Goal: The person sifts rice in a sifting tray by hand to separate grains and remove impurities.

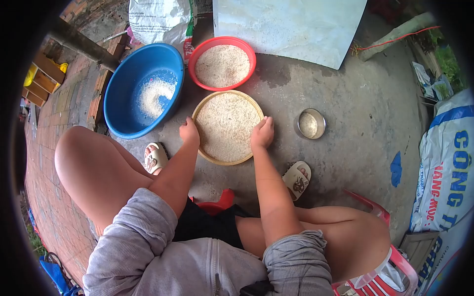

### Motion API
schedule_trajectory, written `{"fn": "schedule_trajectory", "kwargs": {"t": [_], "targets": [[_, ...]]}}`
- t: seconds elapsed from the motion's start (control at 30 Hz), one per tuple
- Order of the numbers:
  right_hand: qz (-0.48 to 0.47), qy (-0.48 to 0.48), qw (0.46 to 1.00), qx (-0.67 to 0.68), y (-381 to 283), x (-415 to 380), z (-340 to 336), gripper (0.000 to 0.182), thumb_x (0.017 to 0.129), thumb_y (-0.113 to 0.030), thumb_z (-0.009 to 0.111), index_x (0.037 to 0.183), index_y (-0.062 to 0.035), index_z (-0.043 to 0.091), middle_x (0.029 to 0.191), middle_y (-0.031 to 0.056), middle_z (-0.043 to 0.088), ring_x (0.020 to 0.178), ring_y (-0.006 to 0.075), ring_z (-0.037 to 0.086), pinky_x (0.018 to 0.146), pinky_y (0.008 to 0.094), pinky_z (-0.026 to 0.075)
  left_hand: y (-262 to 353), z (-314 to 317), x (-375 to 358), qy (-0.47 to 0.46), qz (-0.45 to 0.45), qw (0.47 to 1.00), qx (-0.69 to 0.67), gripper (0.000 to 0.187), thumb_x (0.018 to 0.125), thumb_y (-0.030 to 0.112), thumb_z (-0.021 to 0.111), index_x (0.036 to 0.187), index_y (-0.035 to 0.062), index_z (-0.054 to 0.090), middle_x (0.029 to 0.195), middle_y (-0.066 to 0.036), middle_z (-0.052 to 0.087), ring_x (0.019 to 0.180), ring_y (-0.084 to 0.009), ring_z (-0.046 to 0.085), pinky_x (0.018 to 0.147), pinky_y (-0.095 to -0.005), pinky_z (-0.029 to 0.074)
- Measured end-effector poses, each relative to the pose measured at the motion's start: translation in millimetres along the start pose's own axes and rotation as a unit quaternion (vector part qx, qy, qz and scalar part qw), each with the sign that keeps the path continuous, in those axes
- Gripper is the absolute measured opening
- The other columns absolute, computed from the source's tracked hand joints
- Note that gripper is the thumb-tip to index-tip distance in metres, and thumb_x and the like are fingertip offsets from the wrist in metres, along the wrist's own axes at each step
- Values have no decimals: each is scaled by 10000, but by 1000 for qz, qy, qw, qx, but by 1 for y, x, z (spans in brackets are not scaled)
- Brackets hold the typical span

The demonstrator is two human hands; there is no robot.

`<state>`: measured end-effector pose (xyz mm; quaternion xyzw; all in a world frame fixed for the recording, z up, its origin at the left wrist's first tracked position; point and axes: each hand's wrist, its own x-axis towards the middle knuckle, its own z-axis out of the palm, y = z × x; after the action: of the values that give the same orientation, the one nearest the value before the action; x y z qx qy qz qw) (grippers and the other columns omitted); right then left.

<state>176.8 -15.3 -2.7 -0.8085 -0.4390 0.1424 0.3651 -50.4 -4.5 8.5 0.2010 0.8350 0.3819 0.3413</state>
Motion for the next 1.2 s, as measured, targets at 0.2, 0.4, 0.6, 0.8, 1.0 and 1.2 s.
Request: {"fn": "schedule_trajectory", "kwargs": {"t": [0.2, 0.4, 0.6, 0.8, 1.0, 1.2], "targets": [[53, 13, 997, -60, 31, 30, -30, 336, 969, -269, 352, 907, 11, 526, 851, 257, 601, 806, 449, 573, 703, 504, 441, 7, 34, -39, -9, 13, 999, 49, 494, 909, 393, 427, 983, -32, 667, 972, -252, 651, 948, -400, 619, 865, -449, 454], [25, 33, 999, -29, 0, 1, -14, 333, 975, -289, 346, 930, 7, 492, 904, 267, 585, 838, 458, 564, 709, 514, 441, 15, 7, -12, -19, 40, 999, -2, 483, 892, 351, 410, 925, -58, 664, 890, -257, 659, 895, -418, 626, 810, -454, 467], [-28, -9, 999, -24, 10, 7, -4, 308, 972, -273, 374, 907, 6, 487, 909, 264, 576, 825, 461, 552, 700, 514, 434, 0, 4, -11, 42, 12, 994, 96, 506, 922, 365, 332, 1059, -32, 614, 1037, -271, 621, 980, -443, 582, 868, -488, 446], [15, 8, 994, -104, 22, 12, -19, 313, 982, -289, 345, 931, -10, 476, 876, 264, 593, 791, 454, 579, 661, 521, 451, 10, 17, -18, -25, 61, 992, 111, 502, 947, 374, 321, 1066, -25, 601, 1049, -275, 614, 1000, -440, 572, 873, -490, 443], [-26, -123, 984, -128, 12, -11, 12, 266, 964, -260, 399, 975, -7, 479, 993, 231, 572, 887, 416, 585, 744, 483, 480, -21, -5, 13, 36, -14, 988, 147, 512, 948, 404, 348, 1044, -28, 606, 1032, -264, 623, 1002, -428, 579, 867, -486, 446], [28, -88, 984, -154, 17, 4, -2, 208, 942, -195, 442, 993, 2, 484, 1049, 216, 557, 905, 405, 589, 769, 468, 490, -27, 20, 15, -19, 115, 978, 171, 280, 893, 336, 529, 955, 75, 611, 953, -174, 641, 909, -361, 613, 792, -451, 478]]}}
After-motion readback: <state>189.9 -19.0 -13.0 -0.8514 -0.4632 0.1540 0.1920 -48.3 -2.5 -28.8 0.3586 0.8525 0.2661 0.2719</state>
